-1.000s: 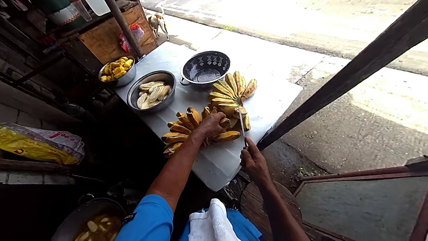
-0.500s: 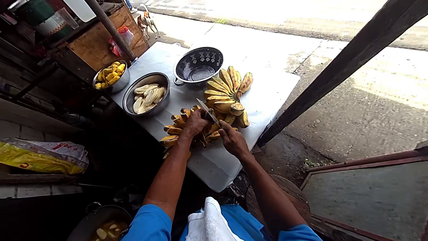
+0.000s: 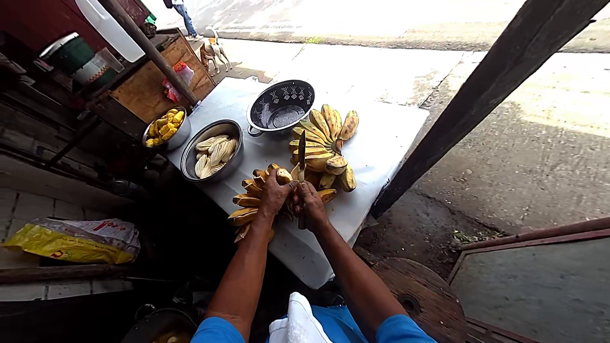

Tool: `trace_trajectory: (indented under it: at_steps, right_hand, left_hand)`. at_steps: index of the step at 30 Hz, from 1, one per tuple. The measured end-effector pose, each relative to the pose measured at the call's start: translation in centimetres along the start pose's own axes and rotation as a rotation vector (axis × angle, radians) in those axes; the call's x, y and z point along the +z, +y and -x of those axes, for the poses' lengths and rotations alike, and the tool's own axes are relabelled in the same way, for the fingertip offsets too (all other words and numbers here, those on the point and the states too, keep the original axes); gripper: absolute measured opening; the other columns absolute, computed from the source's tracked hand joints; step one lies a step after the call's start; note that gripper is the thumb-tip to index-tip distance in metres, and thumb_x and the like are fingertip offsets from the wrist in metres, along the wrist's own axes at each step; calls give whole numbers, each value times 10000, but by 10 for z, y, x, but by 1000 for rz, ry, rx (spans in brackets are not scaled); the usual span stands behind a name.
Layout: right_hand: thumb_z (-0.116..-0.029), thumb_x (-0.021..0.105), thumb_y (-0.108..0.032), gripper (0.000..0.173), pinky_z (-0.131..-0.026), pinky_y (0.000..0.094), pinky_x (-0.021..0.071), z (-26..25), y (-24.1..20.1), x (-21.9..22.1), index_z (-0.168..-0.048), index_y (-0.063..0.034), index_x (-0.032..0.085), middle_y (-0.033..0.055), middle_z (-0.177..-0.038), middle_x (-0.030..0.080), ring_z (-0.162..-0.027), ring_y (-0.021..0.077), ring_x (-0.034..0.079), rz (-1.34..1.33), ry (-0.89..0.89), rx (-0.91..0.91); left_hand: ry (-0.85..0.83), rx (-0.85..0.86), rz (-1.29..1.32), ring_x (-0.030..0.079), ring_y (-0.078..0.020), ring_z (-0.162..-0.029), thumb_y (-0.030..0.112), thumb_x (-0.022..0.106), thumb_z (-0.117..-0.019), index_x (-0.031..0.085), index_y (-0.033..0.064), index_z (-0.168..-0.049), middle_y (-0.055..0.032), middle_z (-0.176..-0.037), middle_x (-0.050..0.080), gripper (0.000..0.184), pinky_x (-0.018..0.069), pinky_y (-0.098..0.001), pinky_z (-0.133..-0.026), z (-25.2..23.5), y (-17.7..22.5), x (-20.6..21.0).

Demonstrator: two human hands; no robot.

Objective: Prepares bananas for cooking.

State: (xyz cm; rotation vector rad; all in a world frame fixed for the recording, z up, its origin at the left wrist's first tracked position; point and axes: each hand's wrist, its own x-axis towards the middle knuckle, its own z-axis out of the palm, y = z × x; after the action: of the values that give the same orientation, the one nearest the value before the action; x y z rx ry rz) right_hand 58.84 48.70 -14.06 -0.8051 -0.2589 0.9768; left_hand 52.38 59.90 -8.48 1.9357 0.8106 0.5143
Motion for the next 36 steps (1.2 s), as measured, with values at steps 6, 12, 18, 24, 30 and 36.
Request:
trace_trajectory:
  at_steps: [6,12,18,24,30,36]
  right_hand:
    - [-1129,350,-351,325,-441,252,486,-5,1,-9,-1215,-92,527,49,-652,544,-469,124,516,-76,87,-13]
    - [-1126,395,-295,357,-461,258,494,6,-1,-8,-1393,-80,494,124,-816,695,-499,138,570,56,169,-64]
    - [-923,714,-74,774,-531,284,530,30,2,-14,-1571,-78,290,140,-1189,687,-683,161,648,278,37,-160]
    - [-797,839,-141,910,-577,328,561,27,-8,-22,-1542,-64,323,156,-1024,657,-672,174,636,507,26,-155]
    - [-815,839,-187,896,-482,309,511,44,-12,-27,-1536,-51,325,147,-961,640,-552,155,563,482,66,-179]
    - [-850,785,-69,859,-464,285,503,70,-12,-11,-1556,-74,295,125,-907,627,-526,141,551,500,19,-213]
  left_hand:
    - [-23,-10,32,700,-227,-904,-18,764,-756,628,74,-1255,-136,-1057,709,526,599,-422,-779,8,8,-3]
    - [-59,2,-112,658,-226,-1020,-23,749,-732,675,115,-1226,-117,-1194,650,519,579,-439,-844,26,11,-9]
    - [20,-3,-34,670,-257,-1075,-132,575,-811,647,96,-1316,-127,-1219,692,558,568,-485,-877,36,3,-10]
    - [48,52,281,673,-214,-1097,-98,540,-816,622,16,-1307,-121,-1201,713,511,559,-410,-927,60,-15,4]
    - [188,-110,300,648,-260,-1174,200,551,-1014,539,-18,-1425,-216,-1348,612,466,556,-415,-981,120,-9,34]
    - [83,-632,833,664,-262,-740,521,343,-1099,543,113,-1392,-162,-991,667,540,565,-398,-627,136,5,32]
